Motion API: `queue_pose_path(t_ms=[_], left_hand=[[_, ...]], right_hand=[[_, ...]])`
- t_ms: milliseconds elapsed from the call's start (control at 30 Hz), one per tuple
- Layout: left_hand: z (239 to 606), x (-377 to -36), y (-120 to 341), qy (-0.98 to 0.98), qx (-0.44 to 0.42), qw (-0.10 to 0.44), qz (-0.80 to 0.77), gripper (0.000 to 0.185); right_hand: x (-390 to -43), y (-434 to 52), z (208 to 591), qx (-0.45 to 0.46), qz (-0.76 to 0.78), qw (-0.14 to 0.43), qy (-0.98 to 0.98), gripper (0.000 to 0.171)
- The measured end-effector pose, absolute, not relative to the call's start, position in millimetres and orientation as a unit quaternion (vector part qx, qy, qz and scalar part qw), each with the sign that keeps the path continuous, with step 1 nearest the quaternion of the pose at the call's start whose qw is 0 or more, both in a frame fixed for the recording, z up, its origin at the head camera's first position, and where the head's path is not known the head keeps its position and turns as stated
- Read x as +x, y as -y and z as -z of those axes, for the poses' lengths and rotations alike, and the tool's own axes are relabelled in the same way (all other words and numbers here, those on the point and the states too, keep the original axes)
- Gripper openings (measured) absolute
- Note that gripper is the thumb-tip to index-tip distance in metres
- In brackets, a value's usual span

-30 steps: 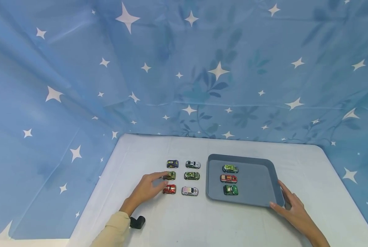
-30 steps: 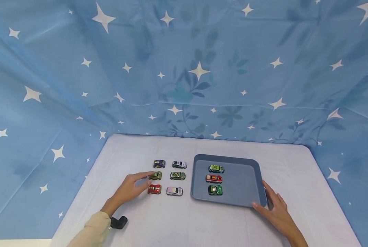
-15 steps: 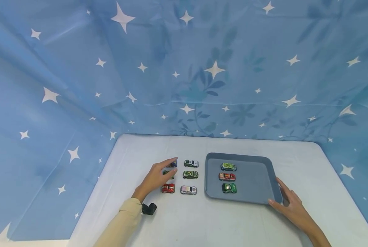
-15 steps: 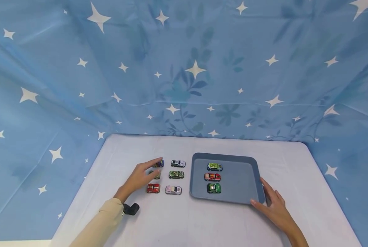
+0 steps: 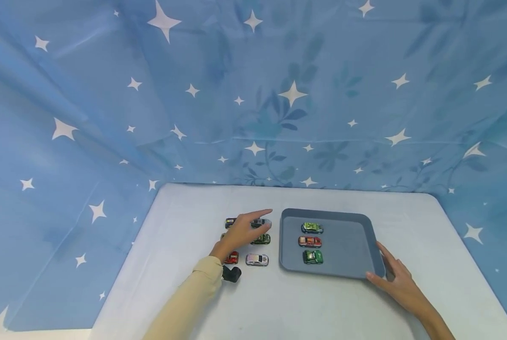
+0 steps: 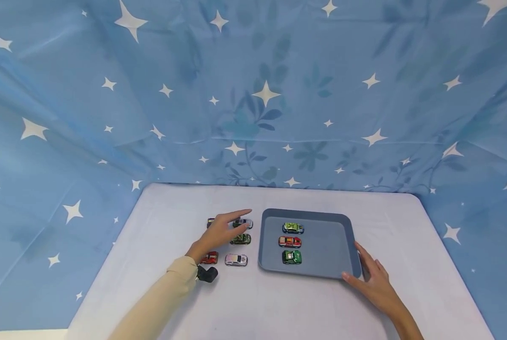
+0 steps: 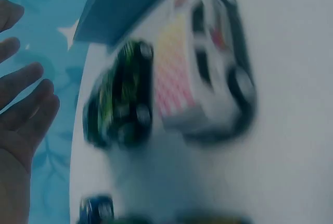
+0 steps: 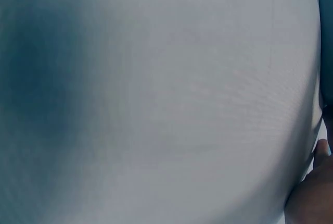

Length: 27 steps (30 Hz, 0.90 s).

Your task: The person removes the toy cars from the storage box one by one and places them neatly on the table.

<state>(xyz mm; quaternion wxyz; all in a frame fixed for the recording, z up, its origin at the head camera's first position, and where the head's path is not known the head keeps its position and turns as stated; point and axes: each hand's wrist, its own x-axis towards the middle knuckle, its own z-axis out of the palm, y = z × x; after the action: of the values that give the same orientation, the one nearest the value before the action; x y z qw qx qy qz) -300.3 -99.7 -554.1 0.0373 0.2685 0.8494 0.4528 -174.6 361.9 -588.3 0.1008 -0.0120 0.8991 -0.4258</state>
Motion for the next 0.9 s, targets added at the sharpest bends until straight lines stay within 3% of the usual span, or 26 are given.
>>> queue_pose_path(t_ms=[333, 900], left_hand=[[544, -317, 54, -0.836, 0.314, 0.090, -0.442, 0.059], [533, -332, -4, -0.830, 0.369, 0.136, -0.395, 0.069]], right_hand=[[-174, -361, 590, -0.021, 0.428, 0.087, -0.899, 0.099], [-173, -363, 594, -0.010, 0.416, 0.091, -0.905, 0.100]])
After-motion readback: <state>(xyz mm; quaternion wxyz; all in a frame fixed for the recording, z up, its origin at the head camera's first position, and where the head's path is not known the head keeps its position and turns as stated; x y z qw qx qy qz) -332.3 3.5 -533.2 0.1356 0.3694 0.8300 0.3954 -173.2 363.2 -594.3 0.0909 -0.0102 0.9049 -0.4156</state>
